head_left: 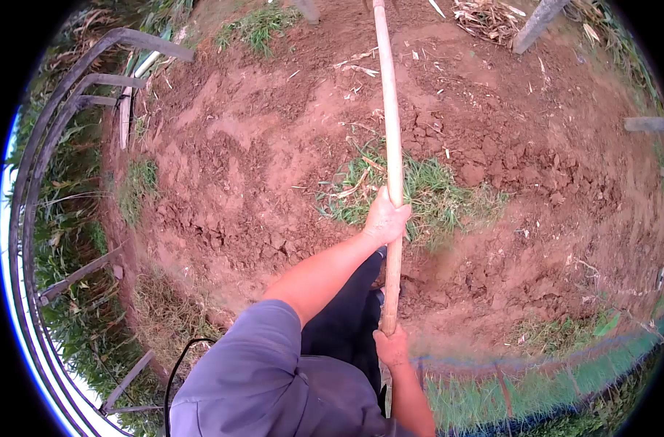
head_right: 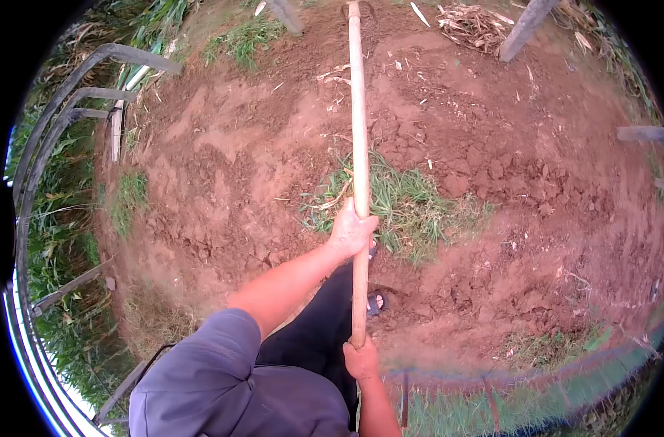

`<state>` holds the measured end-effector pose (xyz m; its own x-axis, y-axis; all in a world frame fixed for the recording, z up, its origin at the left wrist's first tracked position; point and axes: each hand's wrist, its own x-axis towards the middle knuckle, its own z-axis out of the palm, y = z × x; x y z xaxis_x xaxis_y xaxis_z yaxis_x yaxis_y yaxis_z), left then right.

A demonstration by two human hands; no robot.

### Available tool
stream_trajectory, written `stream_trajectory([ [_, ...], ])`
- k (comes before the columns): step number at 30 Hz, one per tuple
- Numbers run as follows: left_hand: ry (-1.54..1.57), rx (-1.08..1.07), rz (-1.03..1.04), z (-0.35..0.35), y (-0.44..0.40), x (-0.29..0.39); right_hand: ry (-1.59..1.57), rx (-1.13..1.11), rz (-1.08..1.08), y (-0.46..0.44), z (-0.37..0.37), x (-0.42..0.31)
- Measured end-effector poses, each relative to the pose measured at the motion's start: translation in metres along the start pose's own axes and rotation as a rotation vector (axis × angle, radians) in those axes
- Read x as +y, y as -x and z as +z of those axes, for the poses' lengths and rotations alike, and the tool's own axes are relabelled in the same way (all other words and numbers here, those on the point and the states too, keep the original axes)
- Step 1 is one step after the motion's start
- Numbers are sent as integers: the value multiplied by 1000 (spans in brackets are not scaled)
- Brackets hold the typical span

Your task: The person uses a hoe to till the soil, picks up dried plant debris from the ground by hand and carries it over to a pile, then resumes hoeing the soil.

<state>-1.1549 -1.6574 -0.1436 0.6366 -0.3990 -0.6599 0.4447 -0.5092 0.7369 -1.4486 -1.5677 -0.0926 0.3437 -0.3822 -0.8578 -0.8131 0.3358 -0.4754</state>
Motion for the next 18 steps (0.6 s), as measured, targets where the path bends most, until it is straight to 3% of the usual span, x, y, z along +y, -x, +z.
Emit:
stream_trajectory([
  [2,-90,39,-188,6,31,-111,92,-189,260,35,2,70],
  [3,-127,57,-237,7,43,-133,214,-242,339,67,-13,53],
  [4,-163,74,-286,6,58,-145,385,-148,257,79,-17,64],
  [7,38,-57,-472,14,83,-153,249,-164,349,102,-36,72],
  [9,19,11,-411,18,96,-158,265,-126,268,114,-41,80],
  [13,127,-68,-404,17,126,-182,450,-28,169,149,-41,77],
  [15,226,-12,-306,12,105,-190,386,-50,209,136,-30,61],
  [16,204,-90,-343,0,93,-182,408,-49,144,128,-20,63],
  [18,187,-12,-216,-18,83,-165,406,-33,89,116,4,61],
])
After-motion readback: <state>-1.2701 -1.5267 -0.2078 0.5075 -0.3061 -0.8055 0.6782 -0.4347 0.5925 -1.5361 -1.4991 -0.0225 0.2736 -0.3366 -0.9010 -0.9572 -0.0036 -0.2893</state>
